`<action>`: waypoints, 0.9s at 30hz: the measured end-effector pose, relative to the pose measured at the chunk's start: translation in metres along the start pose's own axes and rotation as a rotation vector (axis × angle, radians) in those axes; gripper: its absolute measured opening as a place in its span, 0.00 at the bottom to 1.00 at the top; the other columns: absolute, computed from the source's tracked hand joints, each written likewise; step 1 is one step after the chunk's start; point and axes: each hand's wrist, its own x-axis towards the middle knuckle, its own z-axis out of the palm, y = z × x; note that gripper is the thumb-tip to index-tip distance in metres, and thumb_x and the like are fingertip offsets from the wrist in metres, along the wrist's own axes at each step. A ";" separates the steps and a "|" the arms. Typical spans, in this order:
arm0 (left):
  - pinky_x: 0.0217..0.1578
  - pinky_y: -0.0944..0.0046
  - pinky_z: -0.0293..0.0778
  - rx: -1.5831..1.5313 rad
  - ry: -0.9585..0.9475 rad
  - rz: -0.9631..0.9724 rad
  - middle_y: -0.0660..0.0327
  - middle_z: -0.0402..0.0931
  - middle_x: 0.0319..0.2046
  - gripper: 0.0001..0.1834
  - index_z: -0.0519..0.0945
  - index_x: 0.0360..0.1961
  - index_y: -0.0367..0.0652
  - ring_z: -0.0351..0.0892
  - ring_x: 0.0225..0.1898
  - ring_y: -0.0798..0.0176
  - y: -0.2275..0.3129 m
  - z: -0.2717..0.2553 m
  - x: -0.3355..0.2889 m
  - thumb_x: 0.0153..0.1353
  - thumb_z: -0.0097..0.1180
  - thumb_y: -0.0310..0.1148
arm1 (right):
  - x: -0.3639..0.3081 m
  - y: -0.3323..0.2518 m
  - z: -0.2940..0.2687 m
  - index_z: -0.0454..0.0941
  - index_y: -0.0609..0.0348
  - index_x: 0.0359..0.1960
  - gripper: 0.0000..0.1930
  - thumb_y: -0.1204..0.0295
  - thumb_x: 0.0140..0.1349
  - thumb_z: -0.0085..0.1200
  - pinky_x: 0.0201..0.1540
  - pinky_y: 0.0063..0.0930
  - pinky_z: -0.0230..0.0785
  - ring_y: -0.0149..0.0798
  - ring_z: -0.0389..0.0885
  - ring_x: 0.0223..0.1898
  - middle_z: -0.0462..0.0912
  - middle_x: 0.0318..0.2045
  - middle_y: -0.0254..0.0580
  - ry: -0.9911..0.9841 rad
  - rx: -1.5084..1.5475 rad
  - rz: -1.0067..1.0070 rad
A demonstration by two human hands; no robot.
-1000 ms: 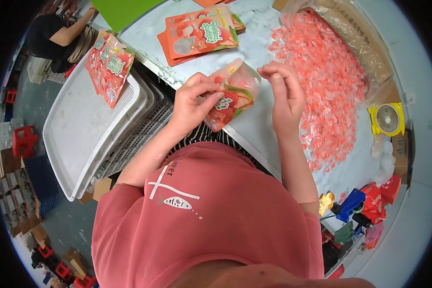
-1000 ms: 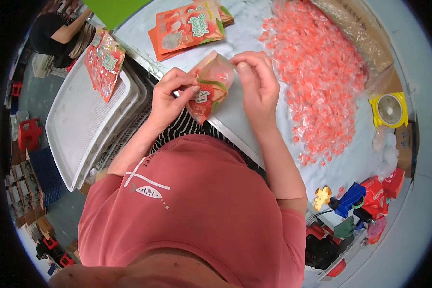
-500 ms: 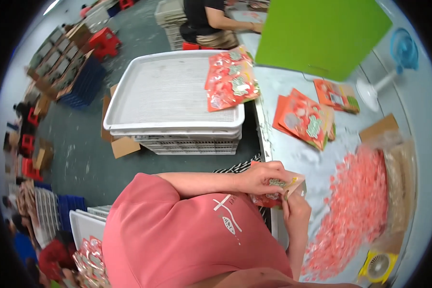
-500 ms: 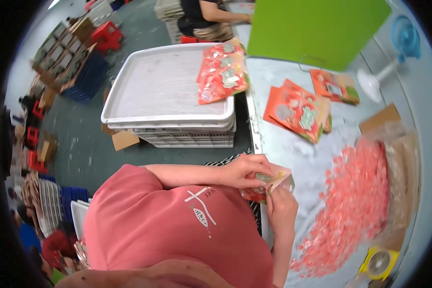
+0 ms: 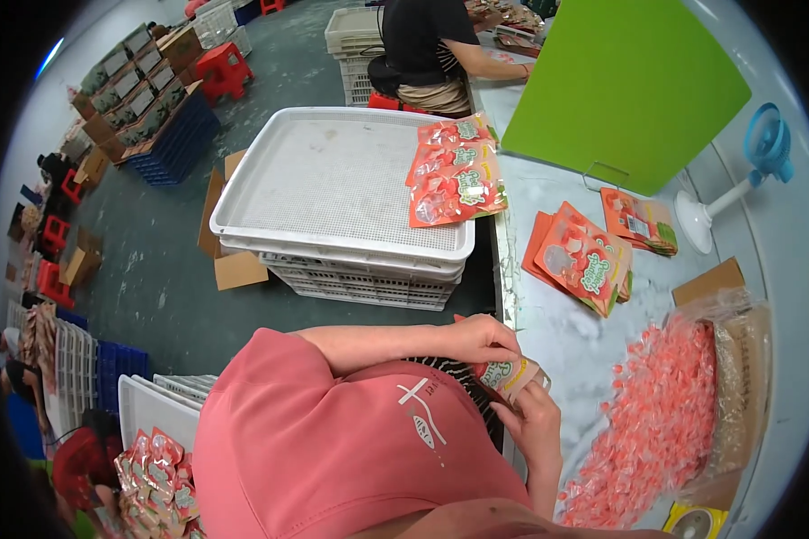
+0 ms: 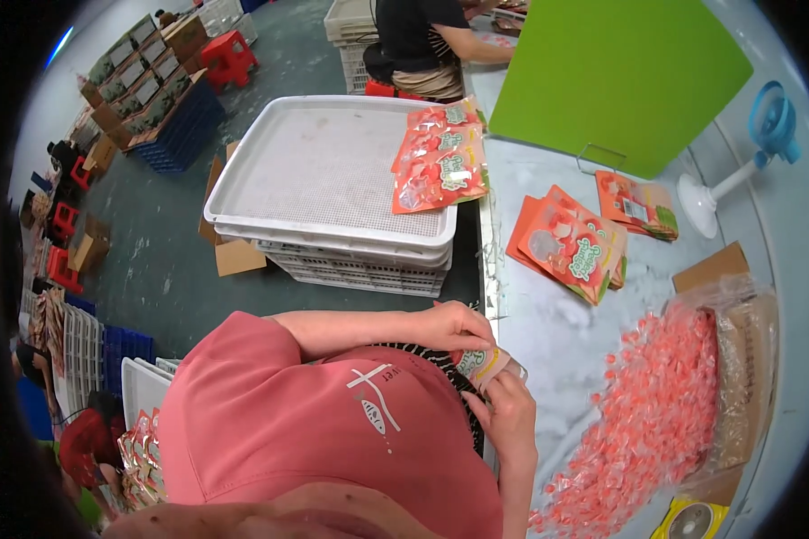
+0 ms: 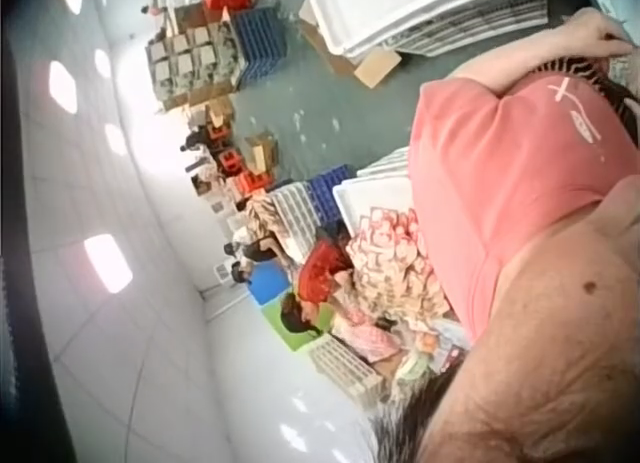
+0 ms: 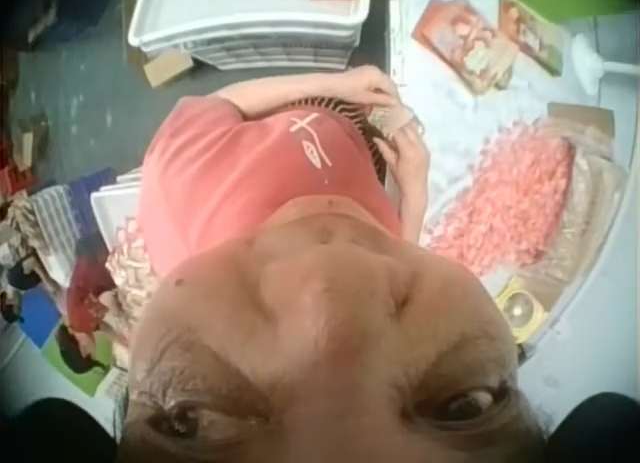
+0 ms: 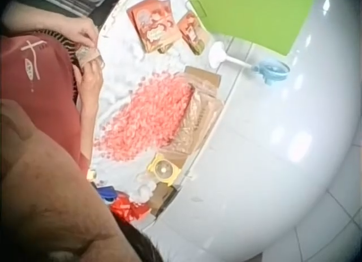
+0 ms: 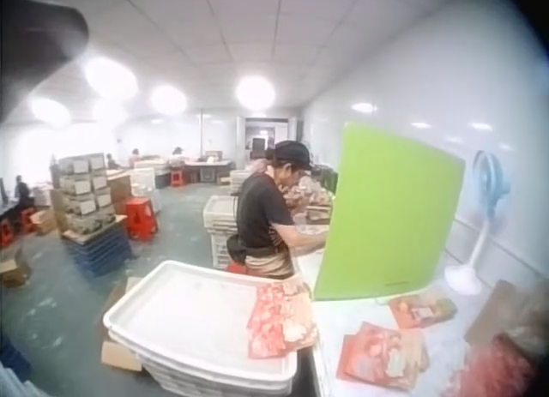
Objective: Packing individual pink candies into plastic bags at a workbench.
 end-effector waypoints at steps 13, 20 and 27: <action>0.40 0.61 0.78 0.070 -0.020 0.036 0.54 0.83 0.37 0.09 0.84 0.41 0.35 0.84 0.38 0.56 0.009 0.016 -0.003 0.65 0.58 0.30 | -0.019 -0.003 0.000 0.78 0.61 0.41 0.19 0.71 0.49 0.71 0.38 0.36 0.76 0.50 0.84 0.36 0.83 0.36 0.49 0.006 0.169 0.263; 0.40 0.61 0.78 0.034 -0.021 0.044 0.55 0.83 0.37 0.08 0.84 0.40 0.35 0.84 0.39 0.56 0.010 0.025 -0.004 0.65 0.58 0.29 | -0.023 -0.005 -0.008 0.77 0.63 0.43 0.19 0.72 0.51 0.70 0.42 0.36 0.75 0.50 0.82 0.42 0.80 0.45 0.52 0.074 0.257 0.365; 0.41 0.62 0.77 0.012 -0.145 0.044 0.55 0.82 0.36 0.07 0.82 0.39 0.34 0.83 0.39 0.56 0.011 0.032 0.001 0.64 0.58 0.27 | -0.022 0.012 0.011 0.79 0.66 0.37 0.12 0.69 0.59 0.63 0.38 0.38 0.73 0.54 0.82 0.35 0.82 0.32 0.54 -0.148 0.477 0.345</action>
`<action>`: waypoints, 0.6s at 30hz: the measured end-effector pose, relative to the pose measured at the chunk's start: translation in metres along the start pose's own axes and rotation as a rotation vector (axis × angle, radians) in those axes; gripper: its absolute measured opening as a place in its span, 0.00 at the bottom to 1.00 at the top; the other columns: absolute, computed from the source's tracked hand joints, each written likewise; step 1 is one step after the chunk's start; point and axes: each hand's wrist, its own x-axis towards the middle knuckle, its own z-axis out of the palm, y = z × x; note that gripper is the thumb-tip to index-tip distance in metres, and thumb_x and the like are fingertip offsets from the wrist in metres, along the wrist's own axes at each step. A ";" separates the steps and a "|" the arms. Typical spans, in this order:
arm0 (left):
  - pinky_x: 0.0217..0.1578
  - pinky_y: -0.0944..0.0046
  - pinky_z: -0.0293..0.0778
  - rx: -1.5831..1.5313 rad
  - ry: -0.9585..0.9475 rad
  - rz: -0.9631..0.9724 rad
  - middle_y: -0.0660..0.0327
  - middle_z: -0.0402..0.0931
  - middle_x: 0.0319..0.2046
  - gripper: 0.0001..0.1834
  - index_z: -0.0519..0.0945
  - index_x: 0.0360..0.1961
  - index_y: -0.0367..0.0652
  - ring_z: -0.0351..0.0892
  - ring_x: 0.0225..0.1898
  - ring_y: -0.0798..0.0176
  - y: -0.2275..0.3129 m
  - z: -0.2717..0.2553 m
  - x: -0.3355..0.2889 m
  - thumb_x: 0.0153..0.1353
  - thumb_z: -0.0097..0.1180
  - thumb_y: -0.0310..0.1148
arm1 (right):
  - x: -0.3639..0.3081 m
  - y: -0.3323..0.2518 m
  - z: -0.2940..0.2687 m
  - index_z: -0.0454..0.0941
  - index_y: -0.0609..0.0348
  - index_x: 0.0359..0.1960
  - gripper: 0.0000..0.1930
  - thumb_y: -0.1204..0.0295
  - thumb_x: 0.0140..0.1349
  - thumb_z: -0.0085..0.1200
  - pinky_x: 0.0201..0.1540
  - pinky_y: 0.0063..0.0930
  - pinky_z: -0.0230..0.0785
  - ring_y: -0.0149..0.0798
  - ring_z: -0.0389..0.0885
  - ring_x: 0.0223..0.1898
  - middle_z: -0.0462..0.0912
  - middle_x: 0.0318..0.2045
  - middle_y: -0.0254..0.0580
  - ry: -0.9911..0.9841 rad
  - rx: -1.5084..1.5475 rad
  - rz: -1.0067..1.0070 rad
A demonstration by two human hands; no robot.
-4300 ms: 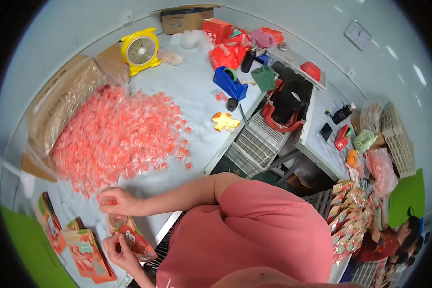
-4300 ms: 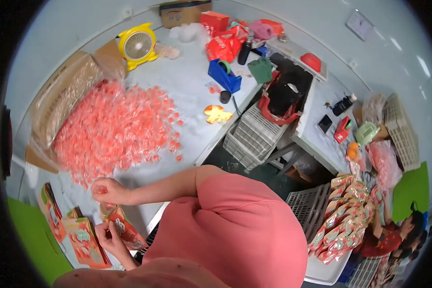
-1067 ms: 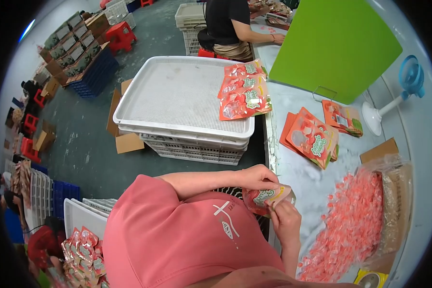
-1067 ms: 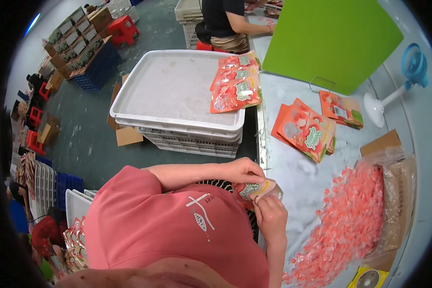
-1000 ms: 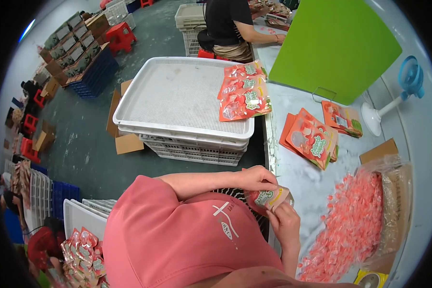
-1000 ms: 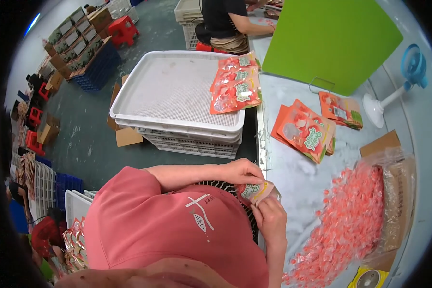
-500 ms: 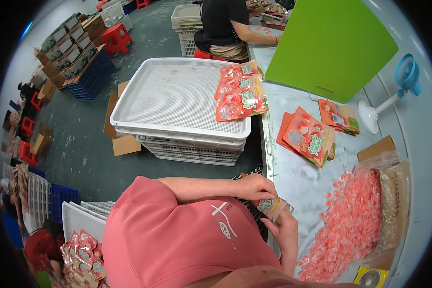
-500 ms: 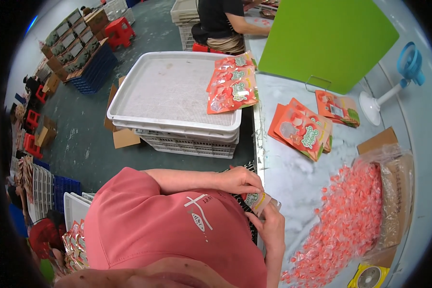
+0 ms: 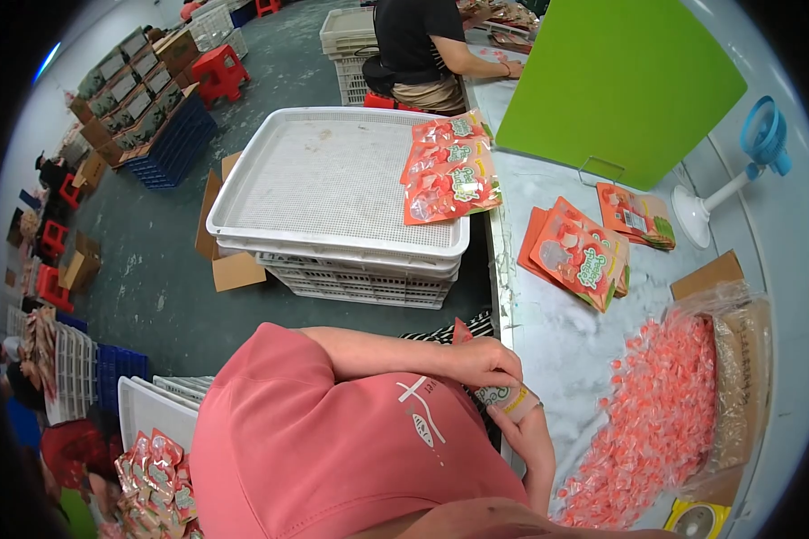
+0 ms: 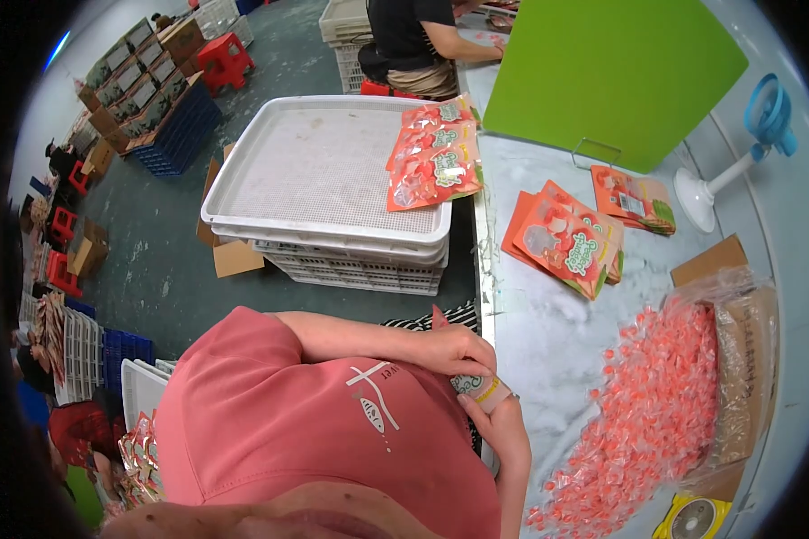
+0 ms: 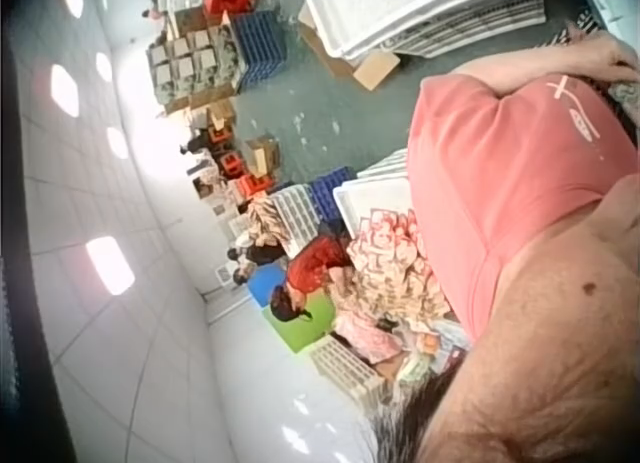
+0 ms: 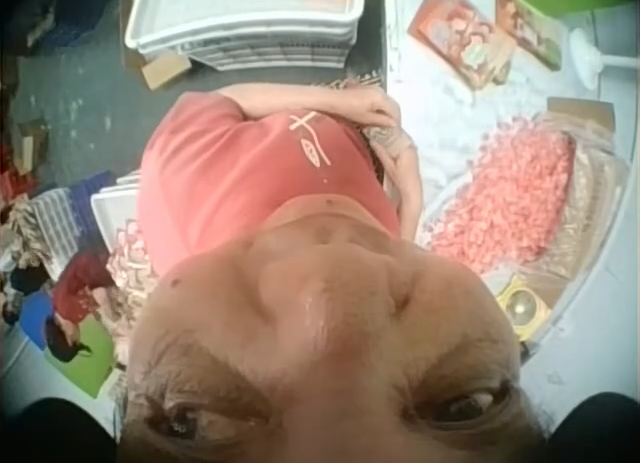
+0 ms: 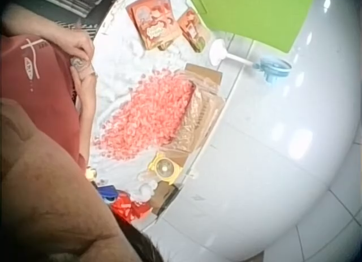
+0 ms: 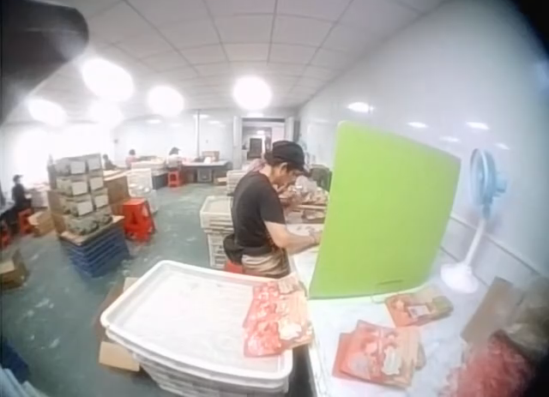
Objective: Packing individual pink candies into plastic bags at a workbench.
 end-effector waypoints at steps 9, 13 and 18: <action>0.42 0.61 0.77 0.091 -0.066 -0.107 0.55 0.82 0.42 0.11 0.82 0.46 0.39 0.83 0.42 0.54 0.002 -0.018 -0.006 0.66 0.57 0.32 | 0.007 0.026 0.016 0.75 0.66 0.45 0.09 0.75 0.67 0.50 0.42 0.42 0.70 0.59 0.78 0.38 0.80 0.37 0.58 0.090 -0.094 -0.157; 0.44 0.59 0.77 0.164 -0.251 -0.154 0.56 0.82 0.47 0.15 0.80 0.53 0.43 0.82 0.45 0.53 0.002 -0.025 -0.012 0.68 0.54 0.36 | 0.004 0.024 0.012 0.76 0.66 0.48 0.11 0.74 0.66 0.51 0.43 0.42 0.69 0.61 0.77 0.42 0.80 0.39 0.59 0.044 -0.134 -0.135; 0.47 0.58 0.76 0.107 -0.246 -0.173 0.52 0.81 0.48 0.18 0.77 0.57 0.42 0.81 0.47 0.50 -0.005 -0.023 -0.016 0.70 0.51 0.37 | 0.000 0.001 0.000 0.77 0.66 0.48 0.13 0.72 0.64 0.55 0.44 0.41 0.71 0.59 0.79 0.42 0.81 0.41 0.57 0.041 -0.113 -0.051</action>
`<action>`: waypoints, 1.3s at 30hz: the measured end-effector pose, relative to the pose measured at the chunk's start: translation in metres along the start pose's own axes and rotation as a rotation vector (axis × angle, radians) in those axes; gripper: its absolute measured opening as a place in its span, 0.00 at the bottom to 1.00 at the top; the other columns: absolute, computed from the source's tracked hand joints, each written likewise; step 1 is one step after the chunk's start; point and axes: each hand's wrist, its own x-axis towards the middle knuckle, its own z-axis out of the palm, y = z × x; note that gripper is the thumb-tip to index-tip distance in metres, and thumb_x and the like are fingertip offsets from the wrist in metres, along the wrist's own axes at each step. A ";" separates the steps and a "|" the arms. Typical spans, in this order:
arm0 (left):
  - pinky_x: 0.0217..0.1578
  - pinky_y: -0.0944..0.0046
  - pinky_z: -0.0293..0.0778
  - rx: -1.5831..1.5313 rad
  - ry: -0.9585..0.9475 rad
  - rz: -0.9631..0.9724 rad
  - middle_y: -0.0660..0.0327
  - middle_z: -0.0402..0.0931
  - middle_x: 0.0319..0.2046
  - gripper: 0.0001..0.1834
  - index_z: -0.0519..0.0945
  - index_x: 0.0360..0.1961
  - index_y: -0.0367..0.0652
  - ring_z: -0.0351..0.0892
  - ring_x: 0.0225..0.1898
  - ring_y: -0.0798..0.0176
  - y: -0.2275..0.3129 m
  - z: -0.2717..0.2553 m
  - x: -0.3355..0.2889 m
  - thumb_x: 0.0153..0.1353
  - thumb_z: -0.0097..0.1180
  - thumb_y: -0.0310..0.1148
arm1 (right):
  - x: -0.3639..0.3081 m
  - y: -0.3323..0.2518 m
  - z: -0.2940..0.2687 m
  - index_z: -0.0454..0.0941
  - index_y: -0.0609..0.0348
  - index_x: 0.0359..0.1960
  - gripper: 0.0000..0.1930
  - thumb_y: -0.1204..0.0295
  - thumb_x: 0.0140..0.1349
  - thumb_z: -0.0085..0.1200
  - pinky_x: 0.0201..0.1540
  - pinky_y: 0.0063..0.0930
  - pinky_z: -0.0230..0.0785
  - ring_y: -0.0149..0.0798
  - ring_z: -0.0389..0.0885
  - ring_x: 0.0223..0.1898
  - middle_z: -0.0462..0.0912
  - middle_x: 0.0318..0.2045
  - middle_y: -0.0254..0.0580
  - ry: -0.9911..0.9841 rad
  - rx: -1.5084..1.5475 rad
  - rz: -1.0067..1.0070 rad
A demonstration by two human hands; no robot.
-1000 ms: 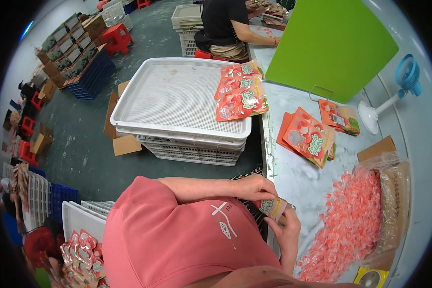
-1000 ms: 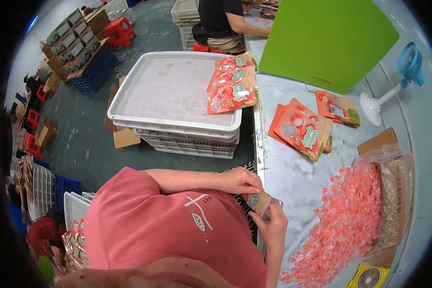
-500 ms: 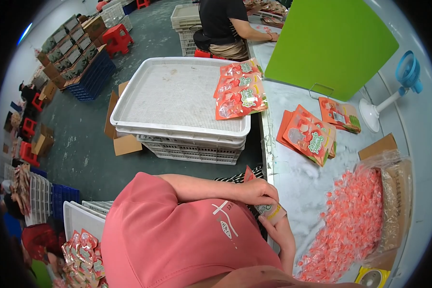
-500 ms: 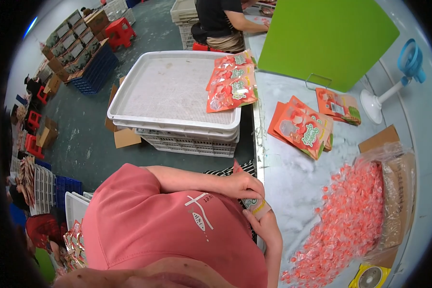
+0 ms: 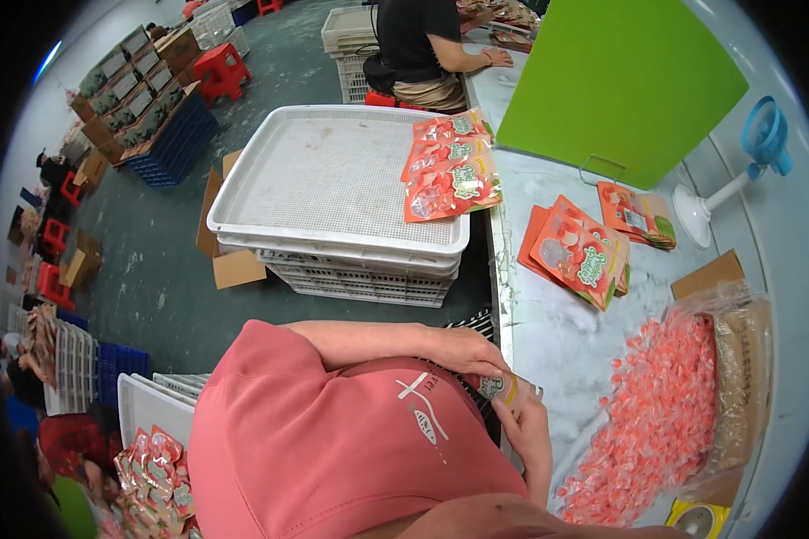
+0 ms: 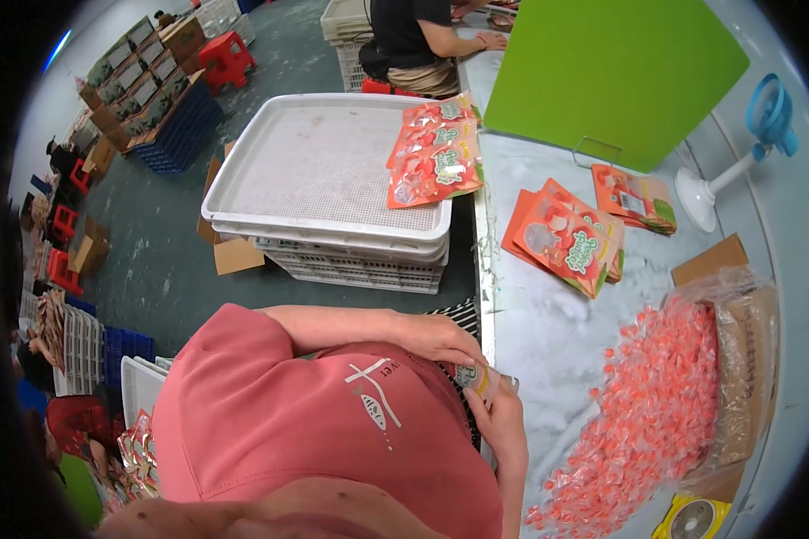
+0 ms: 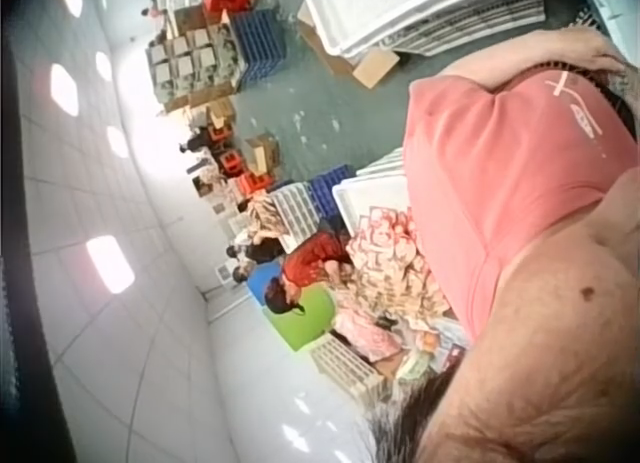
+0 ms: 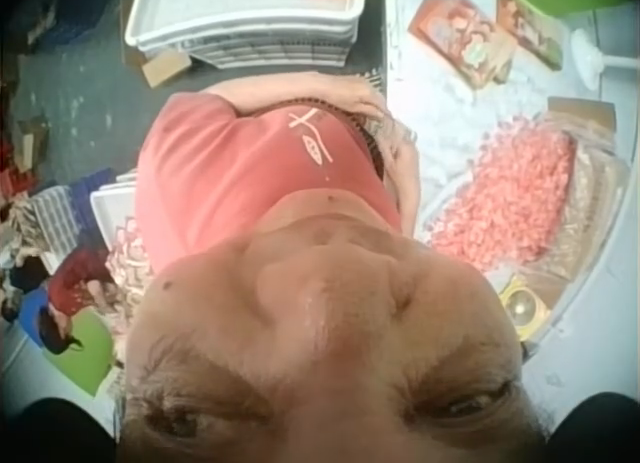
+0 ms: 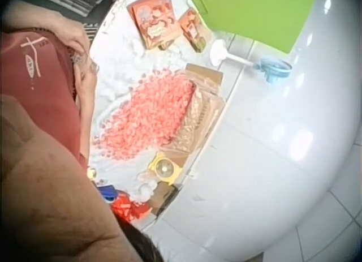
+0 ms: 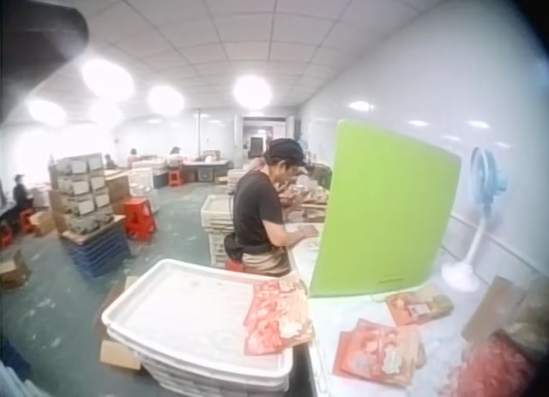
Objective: Packing individual pink candies into plastic bags at a workbench.
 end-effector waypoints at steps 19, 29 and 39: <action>0.54 0.58 0.72 -0.245 0.004 0.006 0.47 0.79 0.51 0.22 0.74 0.60 0.37 0.79 0.53 0.50 0.001 0.017 0.000 0.75 0.43 0.42 | -0.012 0.010 -0.006 0.79 0.65 0.46 0.15 0.75 0.58 0.63 0.41 0.28 0.72 0.33 0.79 0.38 0.81 0.40 0.46 0.051 0.004 -0.045; 0.52 0.58 0.73 -0.251 0.025 0.051 0.49 0.80 0.50 0.21 0.76 0.58 0.39 0.80 0.50 0.53 -0.011 0.031 0.005 0.75 0.43 0.42 | -0.022 0.019 -0.005 0.80 0.65 0.39 0.10 0.73 0.58 0.63 0.35 0.32 0.72 0.42 0.82 0.30 0.82 0.30 0.51 0.010 0.033 0.088; 0.53 0.58 0.73 -0.271 -0.110 -0.073 0.47 0.79 0.48 0.23 0.75 0.56 0.34 0.79 0.51 0.53 0.002 0.027 0.007 0.75 0.42 0.43 | -0.026 0.031 0.003 0.79 0.65 0.43 0.10 0.75 0.61 0.58 0.42 0.34 0.72 0.43 0.80 0.38 0.83 0.35 0.48 -0.073 0.091 0.029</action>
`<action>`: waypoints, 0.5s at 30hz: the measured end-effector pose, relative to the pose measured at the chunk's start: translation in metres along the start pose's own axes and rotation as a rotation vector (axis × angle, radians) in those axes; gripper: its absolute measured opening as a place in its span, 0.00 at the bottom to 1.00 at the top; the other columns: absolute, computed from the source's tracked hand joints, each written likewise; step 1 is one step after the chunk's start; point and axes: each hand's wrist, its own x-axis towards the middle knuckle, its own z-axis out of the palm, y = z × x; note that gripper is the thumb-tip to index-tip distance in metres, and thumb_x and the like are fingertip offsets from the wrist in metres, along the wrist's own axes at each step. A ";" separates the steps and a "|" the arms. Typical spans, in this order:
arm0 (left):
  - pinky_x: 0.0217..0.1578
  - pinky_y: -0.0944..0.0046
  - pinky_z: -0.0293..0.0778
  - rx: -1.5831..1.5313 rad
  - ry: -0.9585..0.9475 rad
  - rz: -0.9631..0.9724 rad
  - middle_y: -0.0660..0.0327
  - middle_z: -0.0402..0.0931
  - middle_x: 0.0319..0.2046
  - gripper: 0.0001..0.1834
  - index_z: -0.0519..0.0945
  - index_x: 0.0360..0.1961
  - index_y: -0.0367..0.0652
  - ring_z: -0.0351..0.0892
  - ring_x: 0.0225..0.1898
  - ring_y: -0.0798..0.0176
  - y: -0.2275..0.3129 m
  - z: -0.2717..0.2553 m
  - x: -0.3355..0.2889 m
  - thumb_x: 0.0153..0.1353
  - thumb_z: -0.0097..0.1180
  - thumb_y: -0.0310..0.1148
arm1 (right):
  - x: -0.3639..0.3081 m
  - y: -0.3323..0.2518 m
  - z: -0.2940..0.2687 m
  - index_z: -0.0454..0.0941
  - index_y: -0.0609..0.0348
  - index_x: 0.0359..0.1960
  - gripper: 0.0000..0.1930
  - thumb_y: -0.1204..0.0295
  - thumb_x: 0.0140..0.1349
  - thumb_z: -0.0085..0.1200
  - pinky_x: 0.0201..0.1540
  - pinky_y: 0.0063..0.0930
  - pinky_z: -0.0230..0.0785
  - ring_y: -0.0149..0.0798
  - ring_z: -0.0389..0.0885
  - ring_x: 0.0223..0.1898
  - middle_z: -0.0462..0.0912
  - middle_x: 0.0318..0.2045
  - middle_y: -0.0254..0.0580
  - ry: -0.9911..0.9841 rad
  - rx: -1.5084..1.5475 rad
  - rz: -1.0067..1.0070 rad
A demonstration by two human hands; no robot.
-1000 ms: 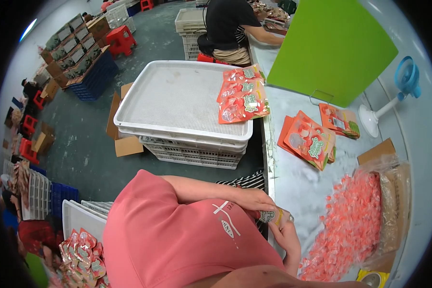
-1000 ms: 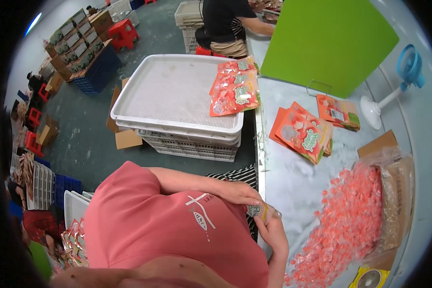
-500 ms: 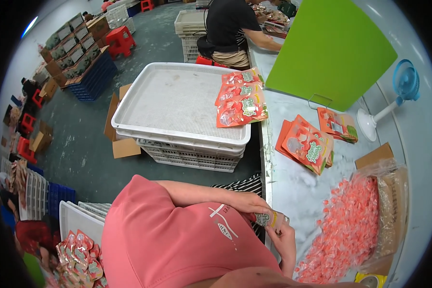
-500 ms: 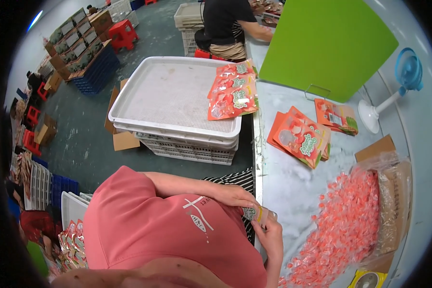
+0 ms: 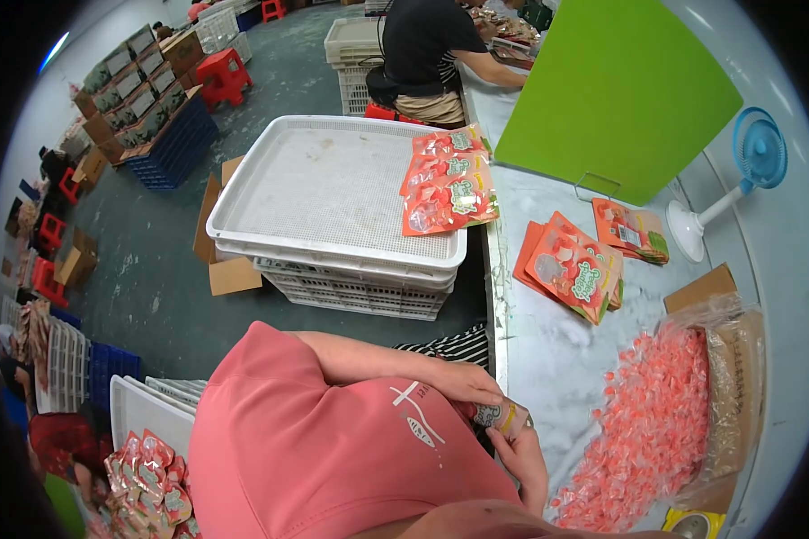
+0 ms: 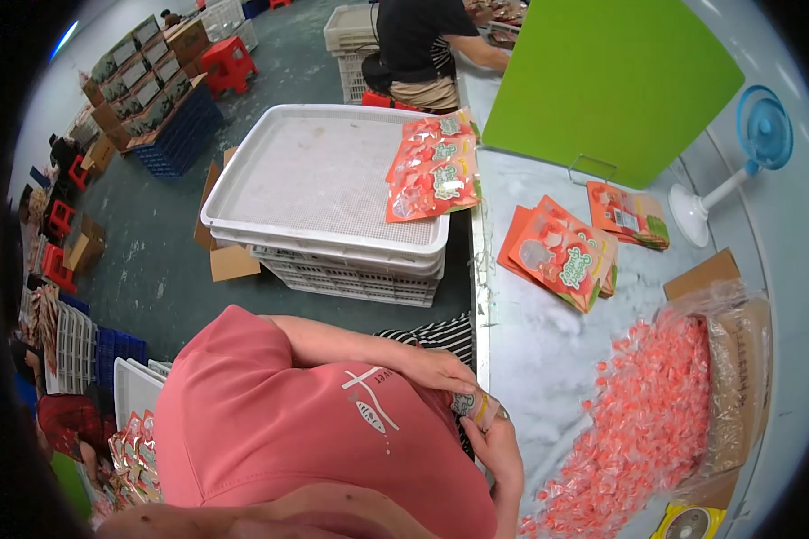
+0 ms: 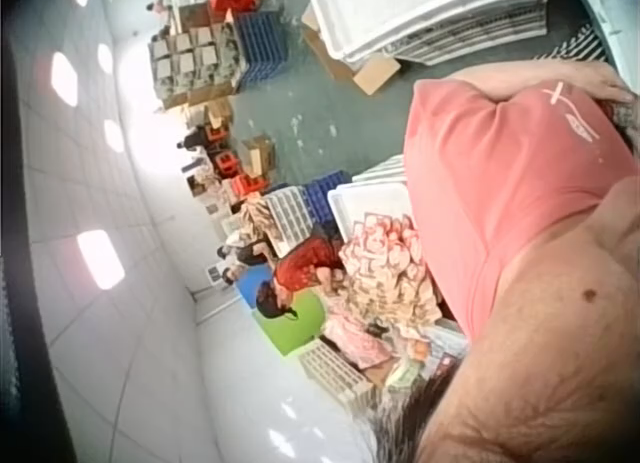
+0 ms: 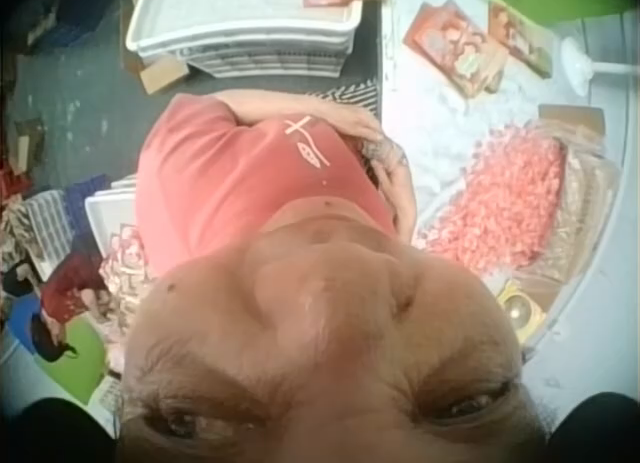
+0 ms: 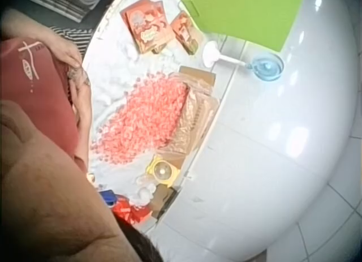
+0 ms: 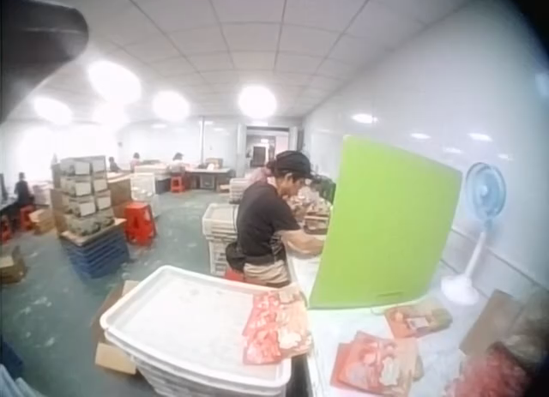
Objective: Packing individual pink candies into plastic bags at a workbench.
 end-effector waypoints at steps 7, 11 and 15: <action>0.54 0.58 0.72 -0.006 0.064 0.123 0.49 0.79 0.51 0.22 0.74 0.59 0.36 0.78 0.53 0.52 -0.015 0.007 -0.001 0.75 0.43 0.41 | 0.001 -0.014 0.006 0.80 0.63 0.44 0.14 0.74 0.56 0.62 0.42 0.39 0.73 0.55 0.82 0.38 0.83 0.36 0.54 0.138 -0.049 0.070; 0.54 0.58 0.72 0.009 0.037 0.111 0.49 0.79 0.51 0.21 0.75 0.59 0.36 0.78 0.53 0.52 -0.015 0.010 0.000 0.75 0.43 0.40 | 0.000 0.002 0.006 0.80 0.63 0.43 0.14 0.74 0.56 0.62 0.41 0.39 0.73 0.55 0.82 0.36 0.83 0.34 0.55 0.080 -0.014 0.051; 0.54 0.59 0.72 0.025 -0.008 0.033 0.49 0.79 0.51 0.21 0.75 0.59 0.37 0.78 0.53 0.53 -0.007 0.007 0.000 0.75 0.44 0.40 | 0.001 -0.003 0.005 0.80 0.64 0.43 0.13 0.74 0.55 0.62 0.43 0.38 0.74 0.56 0.81 0.36 0.83 0.35 0.54 0.057 0.094 0.018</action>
